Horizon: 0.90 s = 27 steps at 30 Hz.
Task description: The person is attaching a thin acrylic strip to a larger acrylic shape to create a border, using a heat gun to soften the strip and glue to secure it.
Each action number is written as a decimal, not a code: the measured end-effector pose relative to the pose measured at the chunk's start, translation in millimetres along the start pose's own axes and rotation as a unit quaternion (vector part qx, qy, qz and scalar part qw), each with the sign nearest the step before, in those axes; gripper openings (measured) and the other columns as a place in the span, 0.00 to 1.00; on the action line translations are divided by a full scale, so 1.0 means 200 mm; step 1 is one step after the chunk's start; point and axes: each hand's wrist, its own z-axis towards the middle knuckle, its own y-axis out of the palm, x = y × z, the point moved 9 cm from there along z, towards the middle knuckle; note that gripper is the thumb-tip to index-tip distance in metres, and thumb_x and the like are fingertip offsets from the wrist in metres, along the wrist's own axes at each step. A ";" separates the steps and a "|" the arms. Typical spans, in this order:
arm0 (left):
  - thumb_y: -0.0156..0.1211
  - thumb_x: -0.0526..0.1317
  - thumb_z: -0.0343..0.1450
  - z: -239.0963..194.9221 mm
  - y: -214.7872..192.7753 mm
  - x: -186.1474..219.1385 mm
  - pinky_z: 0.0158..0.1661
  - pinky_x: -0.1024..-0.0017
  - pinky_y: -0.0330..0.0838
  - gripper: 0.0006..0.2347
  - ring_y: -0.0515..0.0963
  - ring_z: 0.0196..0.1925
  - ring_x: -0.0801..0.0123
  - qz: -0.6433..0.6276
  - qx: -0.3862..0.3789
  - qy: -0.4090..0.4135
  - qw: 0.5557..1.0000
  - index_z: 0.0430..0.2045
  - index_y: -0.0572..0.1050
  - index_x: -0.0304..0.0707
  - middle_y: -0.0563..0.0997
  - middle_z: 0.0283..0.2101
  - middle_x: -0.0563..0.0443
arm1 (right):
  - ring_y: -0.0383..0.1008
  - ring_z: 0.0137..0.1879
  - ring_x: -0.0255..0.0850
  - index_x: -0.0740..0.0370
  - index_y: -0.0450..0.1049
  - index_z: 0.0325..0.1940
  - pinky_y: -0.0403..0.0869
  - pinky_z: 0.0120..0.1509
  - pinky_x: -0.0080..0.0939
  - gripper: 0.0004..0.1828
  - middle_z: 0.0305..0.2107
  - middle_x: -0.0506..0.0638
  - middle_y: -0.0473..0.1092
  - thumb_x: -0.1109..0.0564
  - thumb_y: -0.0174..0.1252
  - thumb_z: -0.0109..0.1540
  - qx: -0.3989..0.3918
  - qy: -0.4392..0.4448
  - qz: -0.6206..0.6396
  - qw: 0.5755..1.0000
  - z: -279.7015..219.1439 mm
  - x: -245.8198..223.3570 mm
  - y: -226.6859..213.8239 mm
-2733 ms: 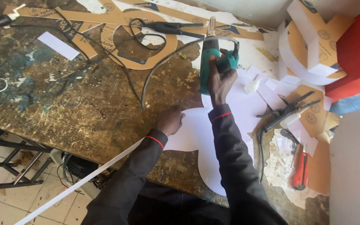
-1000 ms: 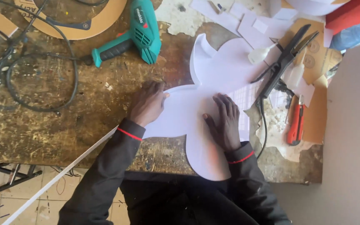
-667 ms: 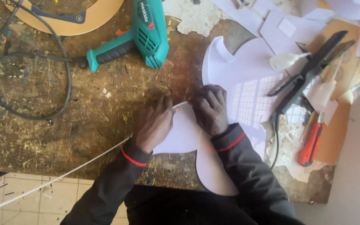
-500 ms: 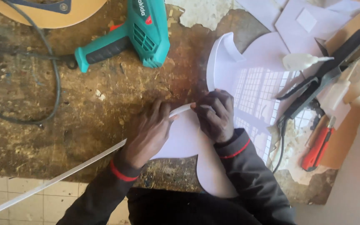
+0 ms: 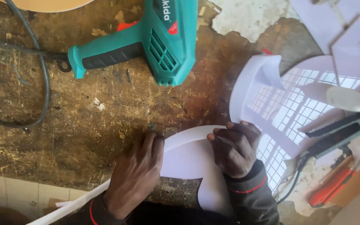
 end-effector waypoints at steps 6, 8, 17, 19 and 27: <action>0.60 0.29 0.75 -0.01 0.05 0.00 0.28 0.64 0.83 0.07 0.82 0.36 0.60 -0.068 -0.013 -0.029 0.997 0.43 0.73 0.42 0.77 0.46 0.46 | 0.79 0.55 0.49 0.47 0.84 0.45 0.72 0.73 0.59 0.07 0.43 0.46 0.82 0.61 0.67 0.71 -0.022 0.016 -0.014 1.000 -0.01 0.01 0.00; 0.59 0.29 0.75 -0.01 0.05 0.01 0.31 0.63 0.83 0.07 0.82 0.39 0.57 -0.075 -0.004 -0.035 0.997 0.44 0.74 0.41 0.77 0.47 0.45 | 0.78 0.55 0.48 0.48 0.84 0.43 0.71 0.75 0.58 0.08 0.42 0.45 0.82 0.62 0.68 0.71 -0.026 0.022 -0.009 0.999 -0.03 0.02 0.01; 0.56 0.31 0.74 0.00 0.04 0.02 0.30 0.64 0.77 0.09 0.79 0.36 0.59 -0.065 0.018 -0.041 0.997 0.46 0.75 0.43 0.75 0.42 0.50 | 0.76 0.57 0.47 0.44 0.84 0.43 0.71 0.74 0.59 0.10 0.44 0.42 0.81 0.61 0.67 0.71 -0.055 0.046 -0.016 0.997 -0.08 0.04 0.00; 0.56 0.30 0.74 0.01 0.02 0.01 0.30 0.64 0.77 0.09 0.79 0.35 0.60 -0.064 0.034 -0.032 0.997 0.46 0.76 0.41 0.76 0.42 0.49 | 0.76 0.57 0.47 0.44 0.84 0.42 0.71 0.74 0.59 0.10 0.43 0.43 0.82 0.61 0.67 0.71 -0.052 0.042 -0.015 0.998 -0.07 0.04 0.00; 0.51 0.32 0.75 0.01 0.01 0.03 0.44 0.64 0.78 0.10 0.77 0.37 0.61 -0.069 0.038 0.034 0.996 0.47 0.77 0.38 0.75 0.42 0.50 | 0.78 0.58 0.48 0.42 0.85 0.45 0.71 0.73 0.59 0.10 0.43 0.43 0.82 0.59 0.65 0.72 -0.046 0.039 -0.012 0.998 -0.09 0.05 0.00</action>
